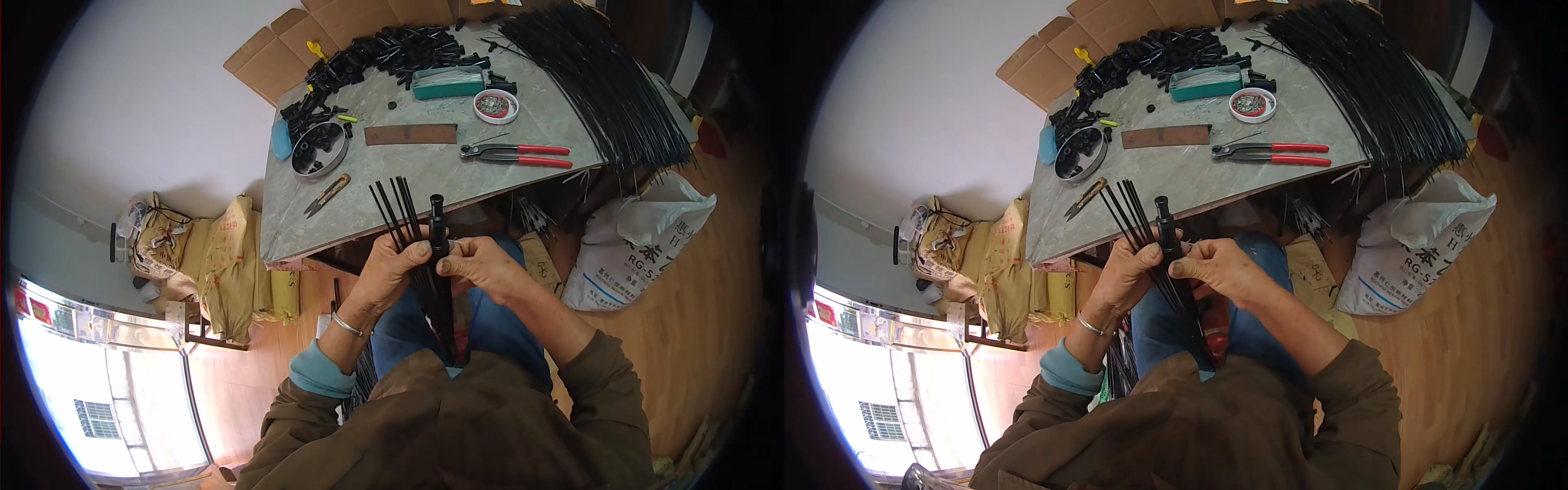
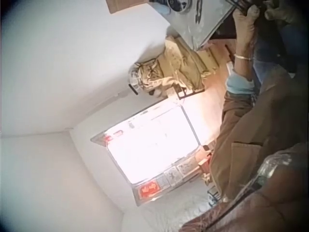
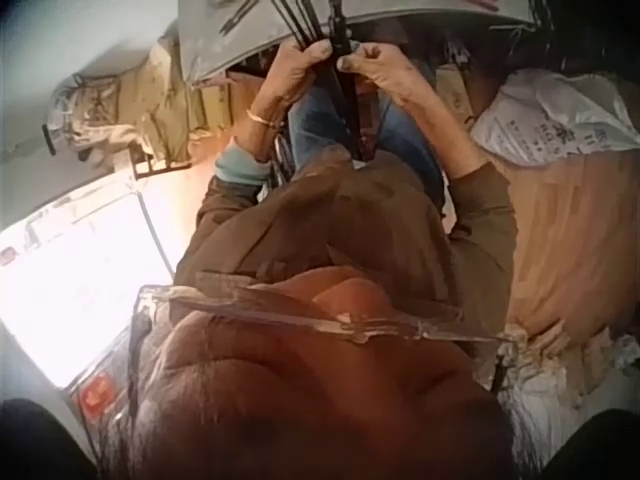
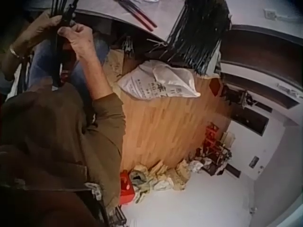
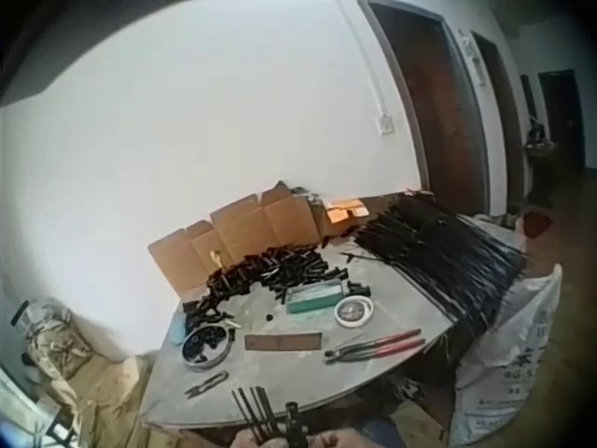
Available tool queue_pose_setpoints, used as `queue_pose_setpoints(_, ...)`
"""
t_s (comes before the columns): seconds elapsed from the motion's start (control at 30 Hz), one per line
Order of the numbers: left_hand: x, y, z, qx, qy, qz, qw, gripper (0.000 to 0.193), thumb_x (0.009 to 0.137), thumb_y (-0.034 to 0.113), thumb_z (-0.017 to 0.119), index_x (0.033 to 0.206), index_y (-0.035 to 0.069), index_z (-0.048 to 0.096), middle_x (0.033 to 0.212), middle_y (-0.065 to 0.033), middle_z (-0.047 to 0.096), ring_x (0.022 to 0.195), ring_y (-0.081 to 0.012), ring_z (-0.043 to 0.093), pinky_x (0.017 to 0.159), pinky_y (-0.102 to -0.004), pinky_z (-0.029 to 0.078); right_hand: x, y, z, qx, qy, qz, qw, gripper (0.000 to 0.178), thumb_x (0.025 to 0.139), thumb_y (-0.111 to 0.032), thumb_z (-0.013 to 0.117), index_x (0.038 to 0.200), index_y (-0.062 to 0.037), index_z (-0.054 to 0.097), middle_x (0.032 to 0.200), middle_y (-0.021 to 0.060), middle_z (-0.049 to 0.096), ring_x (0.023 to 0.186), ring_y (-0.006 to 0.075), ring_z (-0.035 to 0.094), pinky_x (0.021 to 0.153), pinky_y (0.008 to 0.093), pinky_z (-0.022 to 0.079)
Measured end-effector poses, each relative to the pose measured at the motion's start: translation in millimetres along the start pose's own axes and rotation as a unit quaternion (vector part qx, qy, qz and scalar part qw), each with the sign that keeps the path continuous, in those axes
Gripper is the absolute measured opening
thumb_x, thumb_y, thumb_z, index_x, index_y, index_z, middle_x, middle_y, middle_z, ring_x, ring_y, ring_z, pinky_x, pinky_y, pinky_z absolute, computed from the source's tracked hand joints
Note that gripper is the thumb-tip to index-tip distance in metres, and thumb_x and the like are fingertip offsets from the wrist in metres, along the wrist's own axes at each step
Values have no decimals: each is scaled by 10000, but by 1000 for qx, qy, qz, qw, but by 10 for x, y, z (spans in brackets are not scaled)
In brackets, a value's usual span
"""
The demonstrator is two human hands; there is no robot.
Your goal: Manually assembling wire harnesses by inserting wires into connectors and crimping them using pliers.
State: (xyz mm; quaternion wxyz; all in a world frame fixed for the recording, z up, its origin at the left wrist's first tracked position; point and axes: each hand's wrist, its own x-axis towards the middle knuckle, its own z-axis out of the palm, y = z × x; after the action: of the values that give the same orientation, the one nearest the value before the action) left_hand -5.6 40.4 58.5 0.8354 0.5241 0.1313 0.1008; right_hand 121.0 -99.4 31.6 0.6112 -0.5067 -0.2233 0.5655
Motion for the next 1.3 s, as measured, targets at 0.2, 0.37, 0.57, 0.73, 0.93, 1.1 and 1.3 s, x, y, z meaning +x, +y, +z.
queue_pose_setpoints(0.2, -28, 94, 166, 155, 40, 36, 986, 429, 866, 292, 682, 1163, -9, 612, 1048, -66, 659, 946, -140, 603, 889, -291, 464, -86, -83, 10, -14, 38, -7, 999, 358, 724, -339, 820, 800, -66, 601, 763, 1, 591, 706, 106, 590, 561, 266, 523)
queue_pose_setpoints(0.37, -112, 66, 206, 209, 66, 76, 973, 429, 876, 310, 668, 1157, -10, 615, 1038, -55, 658, 941, -136, 601, 869, -288, 468, -44, -40, 58, -12, 38, -13, 999, 338, 724, -239, 824, 827, -87, 541, 785, 14, 594, 695, 120, 604, 554, 280, 537)
queue_pose_setpoints(0.57, -63, 70, 126, 53, -15, 7, 998, 368, 915, 243, 622, 1173, -17, 591, 1046, -64, 645, 966, -139, 605, 886, -275, 479, 65, 58, 15, 27, 3, -22, 999, 401, 675, -220, 857, 862, -77, 532, 814, 13, 586, 755, 123, 606, 582, 275, 539)
queue_pose_setpoints(0.73, -71, -73, 117, 39, 26, 21, 999, 417, 974, 323, 507, 1199, -28, 532, 1051, -94, 630, 930, -169, 615, 848, -302, 479, 64, -3, 96, 1, 35, -59, 998, 465, 674, -202, 860, 971, -53, 536, 869, 26, 608, 773, 114, 599, 598, 243, 507)
queue_pose_setpoints(0.93, -46, -115, 172, 154, 46, 46, 986, 438, 1010, 385, 400, 1134, -9, 545, 988, -58, 619, 875, -109, 587, 789, -248, 480, 53, -71, 177, 106, 2, -50, 993, 475, 792, -61, 738, 1208, -5, 517, 953, 26, 642, 766, 62, 584, 615, 190, 468)
queue_pose_setpoints(1.1, -52, -131, 285, 91, 32, 41, 994, 450, 1009, 395, 391, 1099, -22, 532, 939, -90, 623, 729, -129, 605, 684, -243, 499, 79, -100, 101, 84, -40, -40, 995, 479, 808, -41, 720, 1223, 17, 487, 944, 52, 651, 669, 56, 543, 539, 182, 428)
queue_pose_setpoints(1.3, 6, -133, 216, 49, 36, 37, 997, 438, 1009, 392, 392, 1087, -16, 531, 931, -104, 634, 704, -137, 606, 652, -244, 502, 109, -44, 159, 103, -23, -64, 992, 469, 825, -49, 707, 1222, 2, 464, 951, 39, 626, 690, 56, 526, 549, 188, 431)
